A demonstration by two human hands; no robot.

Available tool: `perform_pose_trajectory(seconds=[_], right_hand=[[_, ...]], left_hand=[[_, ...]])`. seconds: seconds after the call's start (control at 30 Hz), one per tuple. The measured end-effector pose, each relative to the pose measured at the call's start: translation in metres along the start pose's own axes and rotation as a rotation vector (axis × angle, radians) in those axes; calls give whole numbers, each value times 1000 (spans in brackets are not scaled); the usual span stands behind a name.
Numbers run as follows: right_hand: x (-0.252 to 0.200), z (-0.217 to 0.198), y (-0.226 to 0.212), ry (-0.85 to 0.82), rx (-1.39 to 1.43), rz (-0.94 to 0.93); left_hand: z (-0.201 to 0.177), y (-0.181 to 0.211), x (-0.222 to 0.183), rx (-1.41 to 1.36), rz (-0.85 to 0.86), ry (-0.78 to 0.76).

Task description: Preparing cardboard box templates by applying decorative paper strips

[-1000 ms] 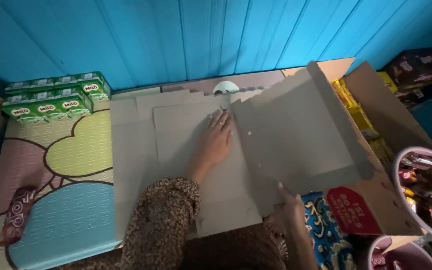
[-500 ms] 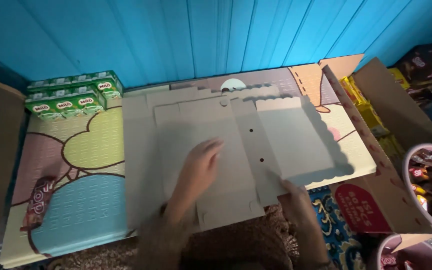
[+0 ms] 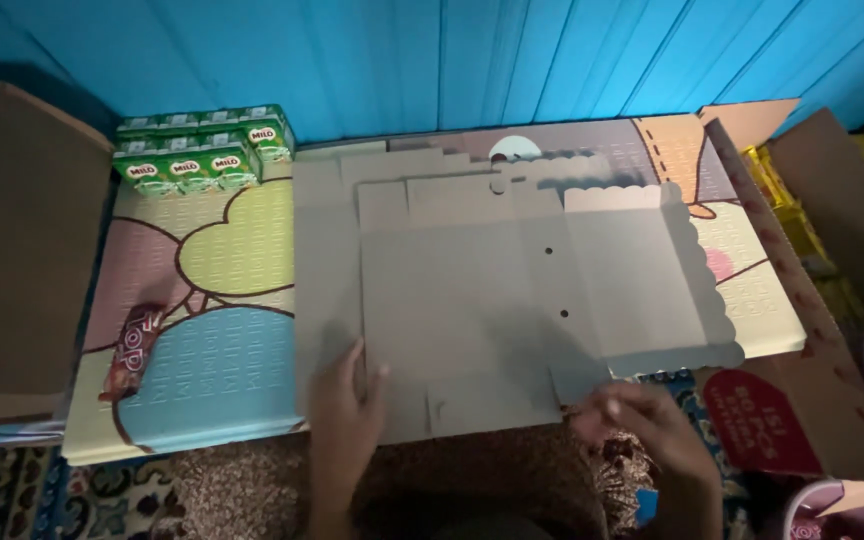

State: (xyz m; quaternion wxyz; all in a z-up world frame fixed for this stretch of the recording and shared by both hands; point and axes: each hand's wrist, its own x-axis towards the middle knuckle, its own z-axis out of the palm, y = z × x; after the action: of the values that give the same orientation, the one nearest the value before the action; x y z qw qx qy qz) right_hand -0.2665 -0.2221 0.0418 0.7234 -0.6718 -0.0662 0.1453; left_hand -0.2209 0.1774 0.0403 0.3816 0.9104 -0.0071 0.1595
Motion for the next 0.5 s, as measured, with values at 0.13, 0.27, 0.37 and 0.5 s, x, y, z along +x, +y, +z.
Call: perform_pose_trajectory(seconds=[0.13, 0.27, 0.37, 0.5], right_hand=[[43, 47, -61, 100, -300, -87], [96, 79, -77, -28, -810, -406], [128, 75, -41, -28, -1052, -406], [139, 88, -37, -88, -1067, -356]], left_hand=[[1, 19, 8, 16, -26, 34], [-2, 28, 11, 46, -34, 57], [2, 22, 10, 66, -51, 32], [10, 11, 7, 34, 4, 88]])
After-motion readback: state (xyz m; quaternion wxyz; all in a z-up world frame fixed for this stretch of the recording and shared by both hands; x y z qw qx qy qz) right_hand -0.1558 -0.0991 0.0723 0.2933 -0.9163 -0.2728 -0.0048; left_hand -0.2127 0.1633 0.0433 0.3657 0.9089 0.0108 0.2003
